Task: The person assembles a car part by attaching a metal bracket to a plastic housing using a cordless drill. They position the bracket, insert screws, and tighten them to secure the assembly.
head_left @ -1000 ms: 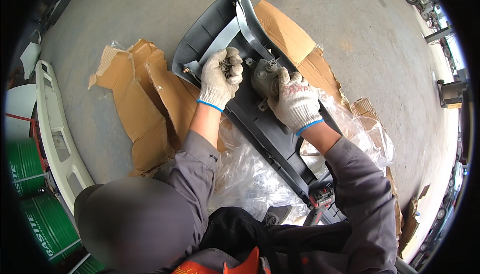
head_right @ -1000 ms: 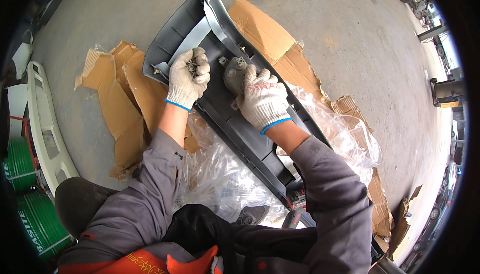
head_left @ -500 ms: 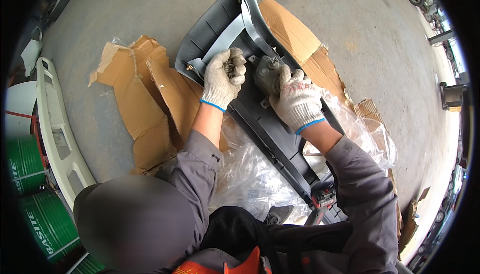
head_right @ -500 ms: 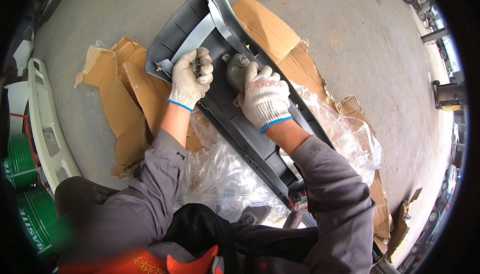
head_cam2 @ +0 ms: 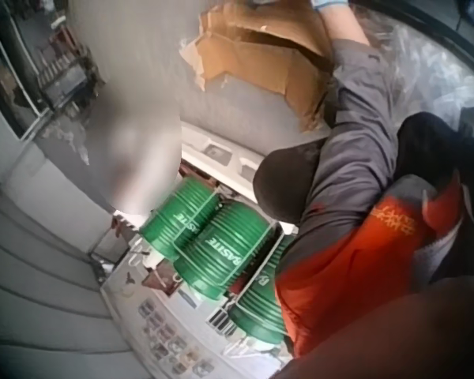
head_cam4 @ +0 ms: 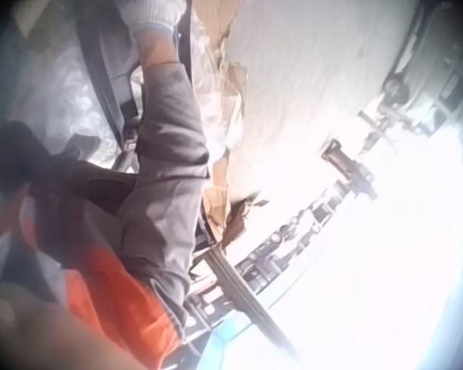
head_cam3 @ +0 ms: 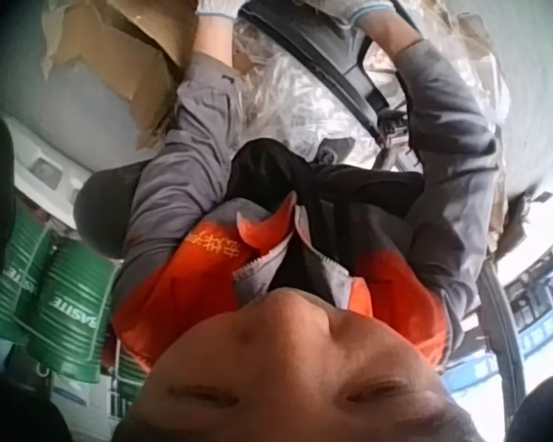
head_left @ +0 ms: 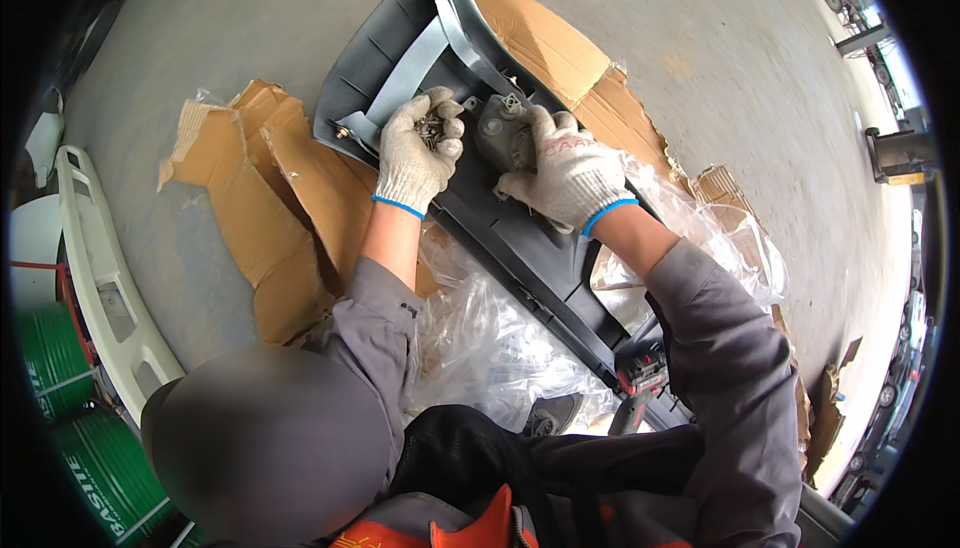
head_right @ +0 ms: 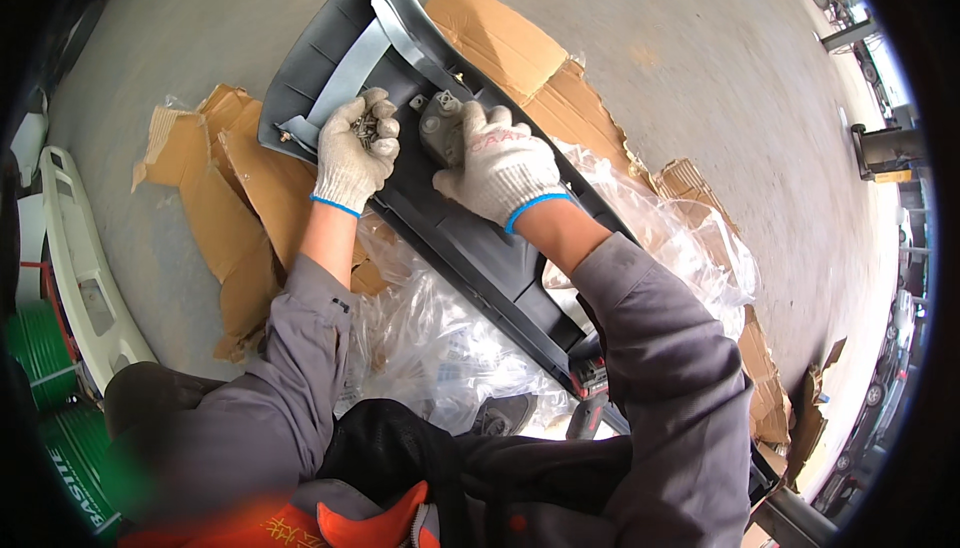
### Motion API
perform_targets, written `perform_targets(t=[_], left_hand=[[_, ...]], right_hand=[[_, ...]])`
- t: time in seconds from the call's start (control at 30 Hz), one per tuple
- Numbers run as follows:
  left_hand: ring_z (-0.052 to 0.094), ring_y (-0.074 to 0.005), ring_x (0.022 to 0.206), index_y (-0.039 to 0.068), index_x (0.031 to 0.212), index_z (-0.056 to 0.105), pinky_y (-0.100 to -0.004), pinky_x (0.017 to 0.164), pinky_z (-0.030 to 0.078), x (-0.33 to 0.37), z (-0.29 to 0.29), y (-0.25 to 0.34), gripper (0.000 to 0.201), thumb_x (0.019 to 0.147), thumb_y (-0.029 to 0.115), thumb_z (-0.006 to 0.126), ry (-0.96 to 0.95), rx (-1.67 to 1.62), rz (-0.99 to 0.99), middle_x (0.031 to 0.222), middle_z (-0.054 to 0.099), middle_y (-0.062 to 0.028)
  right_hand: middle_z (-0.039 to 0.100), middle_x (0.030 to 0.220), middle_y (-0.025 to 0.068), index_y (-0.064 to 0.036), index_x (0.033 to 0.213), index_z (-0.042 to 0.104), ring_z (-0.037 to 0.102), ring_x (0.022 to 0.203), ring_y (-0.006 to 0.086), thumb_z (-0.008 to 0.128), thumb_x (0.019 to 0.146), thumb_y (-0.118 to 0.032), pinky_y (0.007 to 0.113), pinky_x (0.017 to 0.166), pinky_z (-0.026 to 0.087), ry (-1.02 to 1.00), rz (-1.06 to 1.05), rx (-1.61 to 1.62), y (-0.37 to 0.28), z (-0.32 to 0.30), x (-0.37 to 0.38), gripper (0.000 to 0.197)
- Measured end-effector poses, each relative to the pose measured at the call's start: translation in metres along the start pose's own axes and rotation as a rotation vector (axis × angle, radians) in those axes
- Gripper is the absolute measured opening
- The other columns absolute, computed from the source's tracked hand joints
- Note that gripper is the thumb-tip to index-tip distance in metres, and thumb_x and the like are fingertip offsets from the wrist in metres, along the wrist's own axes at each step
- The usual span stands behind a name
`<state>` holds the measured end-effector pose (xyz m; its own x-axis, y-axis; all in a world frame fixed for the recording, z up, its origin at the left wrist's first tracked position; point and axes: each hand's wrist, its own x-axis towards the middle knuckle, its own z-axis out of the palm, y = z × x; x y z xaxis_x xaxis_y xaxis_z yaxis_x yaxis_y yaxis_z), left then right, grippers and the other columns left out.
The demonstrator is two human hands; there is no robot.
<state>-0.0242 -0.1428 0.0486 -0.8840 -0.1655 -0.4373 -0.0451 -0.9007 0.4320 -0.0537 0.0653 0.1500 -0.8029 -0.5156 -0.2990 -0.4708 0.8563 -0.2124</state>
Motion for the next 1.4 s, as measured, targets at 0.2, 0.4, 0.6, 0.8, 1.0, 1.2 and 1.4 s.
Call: perform_targets(t=[0.2,0.4,0.6,0.8,1.0,1.2,1.4], left_hand=[[0.059,-0.0176,0.068,0.005,0.109,0.070,-0.0241,0.049,0.042,0.001,-0.001,-0.010,0.024,0.103,0.024,0.056,-0.024,0.006,-0.045,0.088,0.068,-0.0073],[0.061,-0.0157,0.069,0.005,0.107,0.068,-0.0220,0.049,0.041,-0.002,0.001,-0.008,0.024,0.107,0.023,0.052,-0.030,0.072,-0.020,0.087,0.066,-0.0052],[0.062,-0.0191,0.069,0.004,0.108,0.067,-0.0253,0.050,0.044,0.002,-0.003,-0.014,0.026,0.105,0.022,0.049,-0.054,0.079,-0.039,0.088,0.068,-0.0091],[0.058,-0.0169,0.067,0.003,0.107,0.065,-0.0232,0.048,0.042,0.000,0.005,-0.017,0.026,0.108,0.023,0.048,-0.026,0.073,-0.025,0.086,0.064,-0.0060],[0.067,-0.0423,0.116,-0.003,0.123,0.065,-0.0501,0.086,0.059,0.007,0.001,-0.010,0.053,0.112,0.038,0.033,-0.528,-0.465,-0.184,0.123,0.071,-0.0212],[0.055,-0.0485,0.135,-0.003,0.132,0.061,-0.0662,0.114,0.043,-0.014,0.039,-0.020,0.059,0.111,0.042,0.029,-0.546,-0.484,-0.065,0.140,0.061,-0.0276],[0.058,-0.0411,0.133,-0.001,0.131,0.065,-0.0567,0.114,0.045,-0.024,0.051,-0.020,0.057,0.110,0.041,0.033,-0.494,-0.366,-0.005,0.141,0.063,-0.0228]], right_hand=[[0.065,0.124,0.0258,-0.0015,0.134,0.053,0.068,0.113,0.0405,0.080,0.079,-0.040,0.049,0.092,0.057,0.076,-0.009,-0.014,0.004,0.006,0.001,0.072],[0.068,0.115,0.0258,0.0022,0.124,0.057,0.070,0.108,0.0394,0.080,0.083,-0.043,0.047,0.088,0.058,0.153,-0.065,-0.040,0.006,0.015,0.004,0.066],[0.068,0.115,0.0255,0.0030,0.123,0.058,0.070,0.107,0.0396,0.079,0.084,-0.042,0.047,0.089,0.058,0.134,-0.094,-0.065,0.010,0.015,0.007,0.063],[0.068,0.116,0.0259,0.0031,0.124,0.059,0.070,0.108,0.0403,0.080,0.084,-0.042,0.047,0.090,0.058,0.134,-0.074,-0.059,0.012,0.017,0.006,0.063],[0.065,0.121,0.0265,-0.0004,0.122,0.060,0.068,0.112,0.0416,0.074,0.088,-0.045,0.049,0.092,0.056,0.169,-0.082,0.054,0.012,0.008,0.011,0.058],[0.066,0.106,0.0195,-0.0080,0.112,0.065,0.067,0.100,0.0392,0.068,0.092,-0.024,0.048,0.085,0.055,0.672,-0.241,0.191,0.014,-0.016,0.012,0.026],[0.065,0.100,0.0167,-0.0075,0.113,0.067,0.066,0.095,0.0377,0.074,0.087,-0.022,0.047,0.082,0.055,0.521,-0.477,0.168,0.001,-0.023,0.003,0.031]])
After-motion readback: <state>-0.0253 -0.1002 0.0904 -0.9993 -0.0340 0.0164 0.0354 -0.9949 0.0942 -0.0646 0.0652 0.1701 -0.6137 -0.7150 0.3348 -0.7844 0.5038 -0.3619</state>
